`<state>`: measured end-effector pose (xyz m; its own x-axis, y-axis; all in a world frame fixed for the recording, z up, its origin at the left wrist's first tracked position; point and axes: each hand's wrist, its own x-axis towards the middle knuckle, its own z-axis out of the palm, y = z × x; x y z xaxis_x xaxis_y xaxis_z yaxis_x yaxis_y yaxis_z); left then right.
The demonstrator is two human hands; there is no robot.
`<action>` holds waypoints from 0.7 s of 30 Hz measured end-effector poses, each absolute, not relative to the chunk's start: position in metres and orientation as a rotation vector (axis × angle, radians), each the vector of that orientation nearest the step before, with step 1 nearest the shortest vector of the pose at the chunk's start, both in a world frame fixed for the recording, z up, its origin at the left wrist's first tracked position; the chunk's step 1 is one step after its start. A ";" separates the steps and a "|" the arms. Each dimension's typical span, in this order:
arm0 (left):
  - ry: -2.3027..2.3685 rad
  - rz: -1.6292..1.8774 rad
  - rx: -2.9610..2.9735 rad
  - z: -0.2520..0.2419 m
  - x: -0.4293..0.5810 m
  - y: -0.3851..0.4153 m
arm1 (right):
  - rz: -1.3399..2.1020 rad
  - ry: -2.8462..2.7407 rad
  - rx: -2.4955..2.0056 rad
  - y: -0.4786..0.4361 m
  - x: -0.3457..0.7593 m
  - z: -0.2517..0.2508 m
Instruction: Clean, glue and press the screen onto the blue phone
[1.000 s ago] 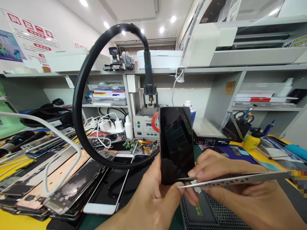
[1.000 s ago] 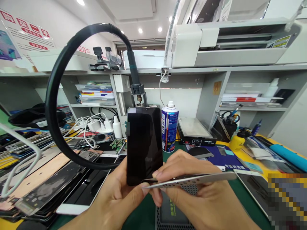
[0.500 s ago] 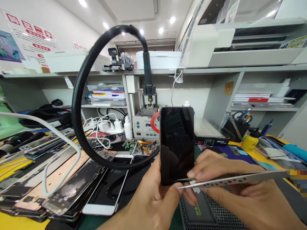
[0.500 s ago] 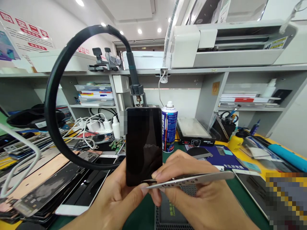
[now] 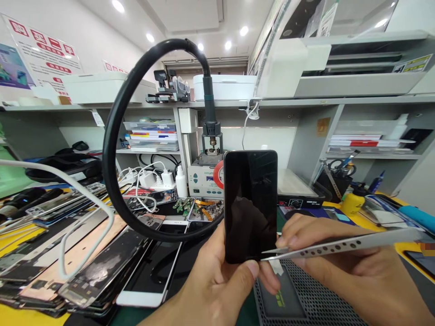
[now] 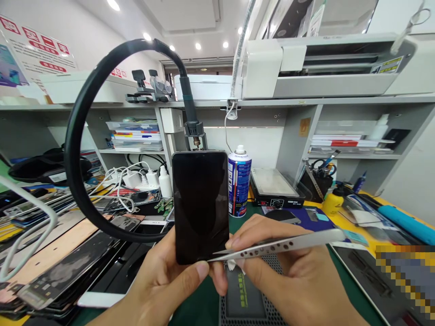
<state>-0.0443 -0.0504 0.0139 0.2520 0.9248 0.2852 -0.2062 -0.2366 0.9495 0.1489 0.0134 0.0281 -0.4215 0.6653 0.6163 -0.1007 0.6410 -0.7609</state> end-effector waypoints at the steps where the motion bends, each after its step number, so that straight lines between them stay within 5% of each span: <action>1: 0.729 1.259 1.387 0.014 -0.045 -0.051 | 0.895 -1.789 -0.481 0.013 0.148 0.027; 21: 0.714 1.266 1.399 0.015 -0.044 -0.048 | 1.154 -1.973 -0.643 0.007 0.146 0.038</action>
